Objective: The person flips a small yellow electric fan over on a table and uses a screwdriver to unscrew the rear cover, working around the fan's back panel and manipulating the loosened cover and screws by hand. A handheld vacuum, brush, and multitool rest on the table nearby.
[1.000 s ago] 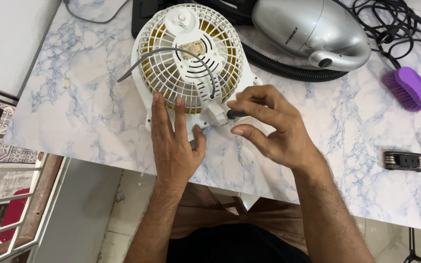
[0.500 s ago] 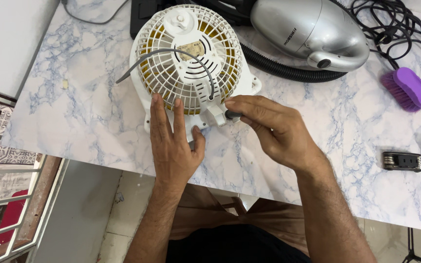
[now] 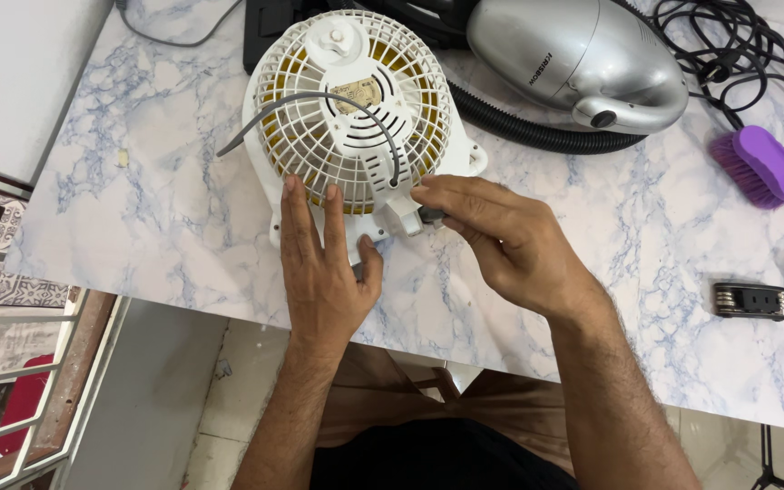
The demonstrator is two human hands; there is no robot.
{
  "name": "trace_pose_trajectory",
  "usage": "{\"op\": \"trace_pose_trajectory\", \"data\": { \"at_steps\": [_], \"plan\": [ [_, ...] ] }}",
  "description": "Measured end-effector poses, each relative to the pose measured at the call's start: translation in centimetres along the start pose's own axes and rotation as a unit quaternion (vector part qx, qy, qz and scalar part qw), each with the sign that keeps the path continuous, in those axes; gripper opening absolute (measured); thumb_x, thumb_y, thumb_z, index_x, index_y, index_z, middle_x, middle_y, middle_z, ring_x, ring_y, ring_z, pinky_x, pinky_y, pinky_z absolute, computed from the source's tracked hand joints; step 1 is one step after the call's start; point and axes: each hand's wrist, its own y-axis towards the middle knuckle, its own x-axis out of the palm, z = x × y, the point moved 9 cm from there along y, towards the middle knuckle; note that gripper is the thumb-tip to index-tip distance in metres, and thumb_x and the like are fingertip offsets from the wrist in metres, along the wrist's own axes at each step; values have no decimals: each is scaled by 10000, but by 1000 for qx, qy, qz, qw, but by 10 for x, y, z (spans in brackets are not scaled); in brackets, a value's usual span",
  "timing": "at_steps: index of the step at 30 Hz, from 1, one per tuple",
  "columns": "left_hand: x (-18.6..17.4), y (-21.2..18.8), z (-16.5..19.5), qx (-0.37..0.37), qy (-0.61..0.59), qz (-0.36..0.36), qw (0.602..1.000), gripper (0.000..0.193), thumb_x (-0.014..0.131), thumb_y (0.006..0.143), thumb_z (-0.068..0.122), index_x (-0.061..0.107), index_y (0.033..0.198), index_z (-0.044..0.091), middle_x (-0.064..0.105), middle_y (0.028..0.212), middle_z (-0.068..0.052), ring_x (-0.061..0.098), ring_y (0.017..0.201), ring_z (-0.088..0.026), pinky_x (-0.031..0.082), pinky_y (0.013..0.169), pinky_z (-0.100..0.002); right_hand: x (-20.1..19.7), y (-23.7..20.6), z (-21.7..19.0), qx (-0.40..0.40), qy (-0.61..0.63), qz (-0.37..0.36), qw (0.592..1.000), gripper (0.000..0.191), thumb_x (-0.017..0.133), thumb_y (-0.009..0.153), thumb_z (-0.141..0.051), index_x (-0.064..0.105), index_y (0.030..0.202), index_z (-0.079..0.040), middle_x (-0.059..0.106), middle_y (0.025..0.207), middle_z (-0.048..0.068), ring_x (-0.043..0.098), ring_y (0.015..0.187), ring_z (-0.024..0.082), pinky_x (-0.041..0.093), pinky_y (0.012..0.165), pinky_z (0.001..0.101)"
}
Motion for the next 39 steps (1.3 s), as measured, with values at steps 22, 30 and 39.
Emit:
{"op": "trace_pose_trajectory", "data": {
  "at_steps": [22,30,39],
  "plan": [
    [-1,0,1,-3,1,-1,1000,897,686,962,149,143,1675,118,138,1691,-295,241,1591,-460,361,1283,-619,0,-2,2,-7,81,38,996,375,807,883,-31,743,1225,-171,638,1227,105,656,1162,149,664,954,286],
    [0,1,0,1,5,-1,1000,900,681,962,151,131,1674,114,126,1689,-293,234,1588,-464,351,1288,-623,-3,-4,9,-1,21,19,1000,352,631,1021,55,693,1324,-113,695,1393,58,662,1350,208,610,1100,328],
    [-2,1,1,2,2,-1,1000,899,684,963,145,138,1676,117,131,1690,-290,241,1590,-458,365,1279,-620,-1,-2,12,23,62,31,997,331,778,931,-9,754,1237,-132,659,1234,100,680,1155,196,671,974,305]
  ]
}}
